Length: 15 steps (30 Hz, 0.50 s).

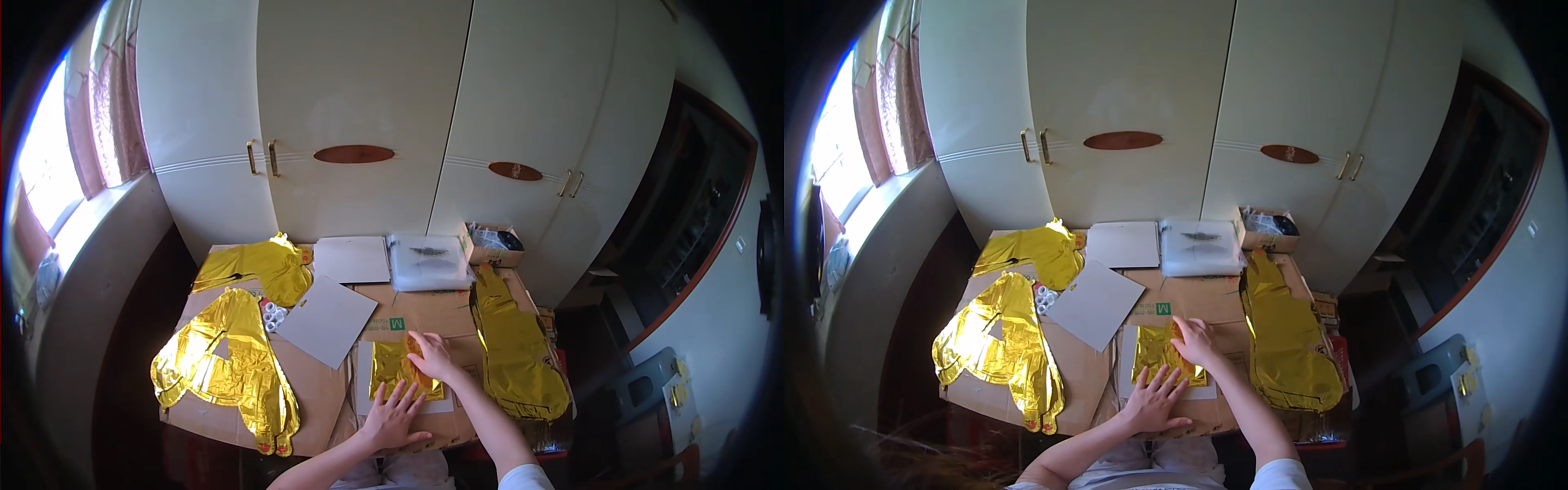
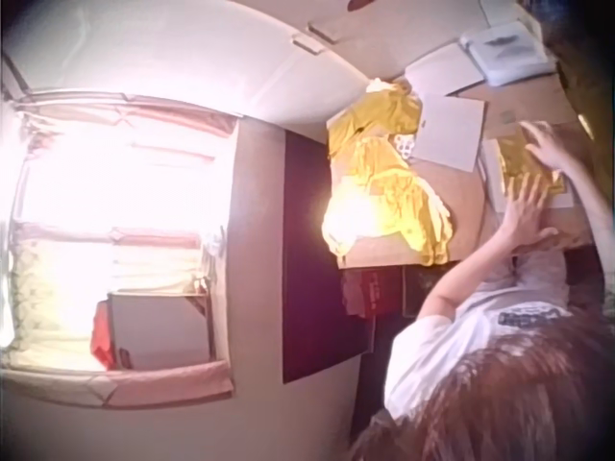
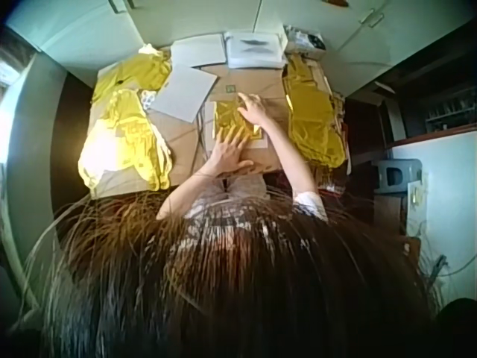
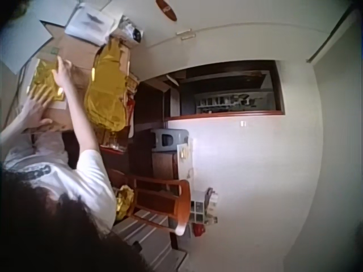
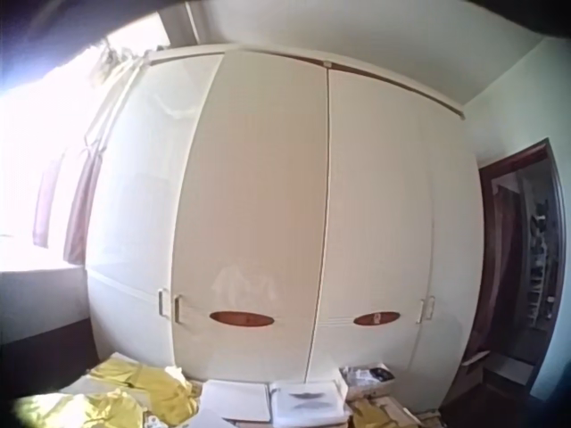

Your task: Folding and preparing gold-colored foil bags at a workstation.

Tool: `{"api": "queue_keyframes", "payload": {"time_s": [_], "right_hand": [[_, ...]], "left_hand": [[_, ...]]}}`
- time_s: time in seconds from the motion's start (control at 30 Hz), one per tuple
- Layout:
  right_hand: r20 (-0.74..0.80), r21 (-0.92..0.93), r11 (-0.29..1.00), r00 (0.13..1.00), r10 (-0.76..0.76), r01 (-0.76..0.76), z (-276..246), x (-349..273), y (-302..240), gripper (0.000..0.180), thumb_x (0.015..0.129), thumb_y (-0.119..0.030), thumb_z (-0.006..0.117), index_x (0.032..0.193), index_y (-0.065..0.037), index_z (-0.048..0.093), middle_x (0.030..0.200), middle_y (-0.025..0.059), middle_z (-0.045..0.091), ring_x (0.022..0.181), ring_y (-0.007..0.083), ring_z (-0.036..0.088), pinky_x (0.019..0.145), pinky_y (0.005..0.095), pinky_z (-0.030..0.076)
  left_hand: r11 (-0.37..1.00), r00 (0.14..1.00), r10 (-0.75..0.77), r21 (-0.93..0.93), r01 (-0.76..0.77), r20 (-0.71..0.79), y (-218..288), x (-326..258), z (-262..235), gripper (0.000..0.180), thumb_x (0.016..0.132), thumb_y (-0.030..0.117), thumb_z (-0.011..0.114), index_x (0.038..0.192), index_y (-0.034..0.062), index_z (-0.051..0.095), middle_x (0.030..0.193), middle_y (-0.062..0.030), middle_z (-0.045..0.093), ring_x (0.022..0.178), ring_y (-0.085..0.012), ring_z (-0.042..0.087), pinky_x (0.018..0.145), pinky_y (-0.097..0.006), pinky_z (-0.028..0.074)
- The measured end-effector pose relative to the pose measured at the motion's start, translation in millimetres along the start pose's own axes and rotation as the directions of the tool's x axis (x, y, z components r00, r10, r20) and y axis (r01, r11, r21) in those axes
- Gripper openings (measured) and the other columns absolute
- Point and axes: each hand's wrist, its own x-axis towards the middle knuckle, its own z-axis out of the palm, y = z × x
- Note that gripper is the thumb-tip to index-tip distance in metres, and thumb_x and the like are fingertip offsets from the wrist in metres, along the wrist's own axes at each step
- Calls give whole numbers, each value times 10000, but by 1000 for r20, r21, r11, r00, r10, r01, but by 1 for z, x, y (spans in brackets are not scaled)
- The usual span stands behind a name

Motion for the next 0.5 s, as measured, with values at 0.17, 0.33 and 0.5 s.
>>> {"api": "queue_keyframes", "payload": {"time_s": [0.17, 0.33, 0.5], "right_hand": [[11, 208, 976, 998, 64, -65, -16, 11, -13, 499, 844, -176, 670, 1304, -124, 485, 993, 123, 675, 956, 306, 639, 834, 437, 483], [80, 375, 882, 958, 275, -285, -24, 9, -23, 273, 887, -140, 617, 1142, -77, 542, 866, 147, 670, 784, 351, 664, 666, 430, 512], [259, 348, 864, 923, 285, -364, -25, 5, -19, 267, 880, -219, 669, 1054, -27, 601, 927, 122, 687, 849, 255, 673, 768, 359, 523]], "left_hand": [[1000, 1000, -13, 14, 13, 9, -1, -3, -1, 930, 839, 790, 320, 1466, 106, 374, 1508, -149, 364, 1411, -342, 302, 1103, -621, 192], [1000, 1000, -13, -14, 13, -17, -2, -3, 3, 918, 844, 789, 320, 1462, 113, 382, 1510, -152, 362, 1413, -349, 301, 1109, -625, 170], [1000, 999, -10, -15, 10, -31, -1, -2, 4, 913, 847, 789, 317, 1458, 114, 391, 1514, -152, 358, 1418, -348, 294, 1111, -625, 162]]}}
